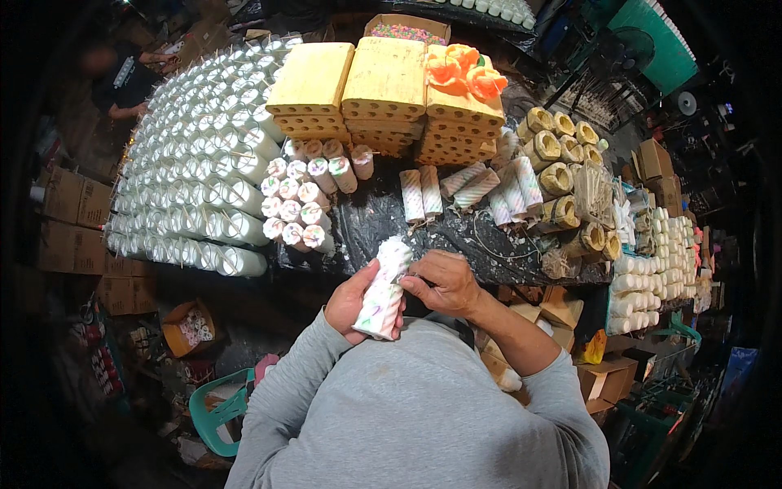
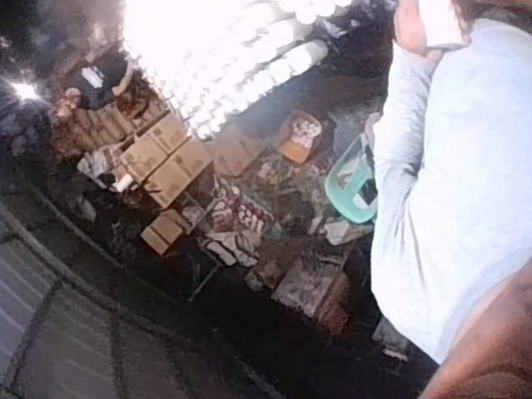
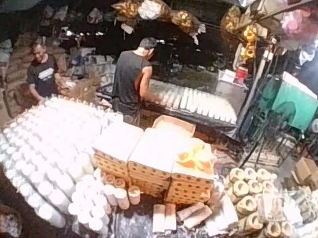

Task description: The person holds a cylindrical firework shell and repeatedly inserts a thin fuse into its top opening. They adjust the fuse with both hands, then place the shell on a table among many similar shells and wooden trays before picking up another shell to repeat the process.

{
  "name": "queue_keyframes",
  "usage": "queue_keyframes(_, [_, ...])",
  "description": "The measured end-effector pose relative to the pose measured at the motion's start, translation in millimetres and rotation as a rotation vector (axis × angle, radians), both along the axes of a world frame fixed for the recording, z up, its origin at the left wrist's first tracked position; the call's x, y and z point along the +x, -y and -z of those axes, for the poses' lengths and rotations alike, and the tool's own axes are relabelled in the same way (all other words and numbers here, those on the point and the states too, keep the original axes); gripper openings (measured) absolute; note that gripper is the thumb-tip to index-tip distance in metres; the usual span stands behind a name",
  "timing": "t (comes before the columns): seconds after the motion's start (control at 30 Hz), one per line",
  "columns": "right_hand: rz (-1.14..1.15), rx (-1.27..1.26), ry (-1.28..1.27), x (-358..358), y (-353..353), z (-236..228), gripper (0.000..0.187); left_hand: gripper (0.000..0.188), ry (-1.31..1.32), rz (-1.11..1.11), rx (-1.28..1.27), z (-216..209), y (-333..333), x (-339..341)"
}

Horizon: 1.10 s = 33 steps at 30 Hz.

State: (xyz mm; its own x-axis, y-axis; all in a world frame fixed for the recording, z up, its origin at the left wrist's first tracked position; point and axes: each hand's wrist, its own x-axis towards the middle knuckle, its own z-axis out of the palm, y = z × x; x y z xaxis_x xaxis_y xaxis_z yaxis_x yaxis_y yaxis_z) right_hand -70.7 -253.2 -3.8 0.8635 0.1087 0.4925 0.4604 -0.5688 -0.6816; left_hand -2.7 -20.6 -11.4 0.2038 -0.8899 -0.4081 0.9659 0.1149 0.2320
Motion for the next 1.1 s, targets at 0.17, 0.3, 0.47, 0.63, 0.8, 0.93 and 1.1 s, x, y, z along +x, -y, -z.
queue_keyframes(0.17, [-0.005, -0.087, 0.077, 1.3, -0.3, -0.2, 0.026, 0.065, 0.004, -0.007, 0.023, -2.2, -0.8, -2.8])
queue_keyframes(0.3, [-0.078, -0.074, 0.005, 2.0, 3.2, -3.9, 0.028, 0.065, 0.066, -0.013, 0.109, -7.1, -0.9, -4.7])
queue_keyframes(0.47, [-0.192, 0.157, -0.288, -2.2, 4.0, -8.4, 0.031, 0.066, 0.119, -0.031, 0.221, -10.4, 1.9, -6.2])
queue_keyframes(0.63, [-0.087, 0.122, -0.239, -8.7, -7.4, -3.1, 0.032, 0.066, 0.114, -0.045, 0.176, -13.5, 1.2, -6.1])
queue_keyframes(0.8, [-0.037, 0.127, -0.128, -10.0, -10.2, 3.4, 0.028, 0.066, 0.059, -0.028, 0.139, -13.0, 1.4, -3.5])
queue_keyframes(0.93, [-0.026, 0.134, -0.133, -11.3, -11.7, 5.0, 0.024, 0.066, 0.035, -0.033, 0.083, -9.5, 2.2, -2.3])
queue_keyframes(1.1, [0.028, 0.144, -0.047, -10.0, -15.2, 0.0, 0.021, 0.066, -0.007, -0.039, 0.072, -8.4, 1.9, -0.2])
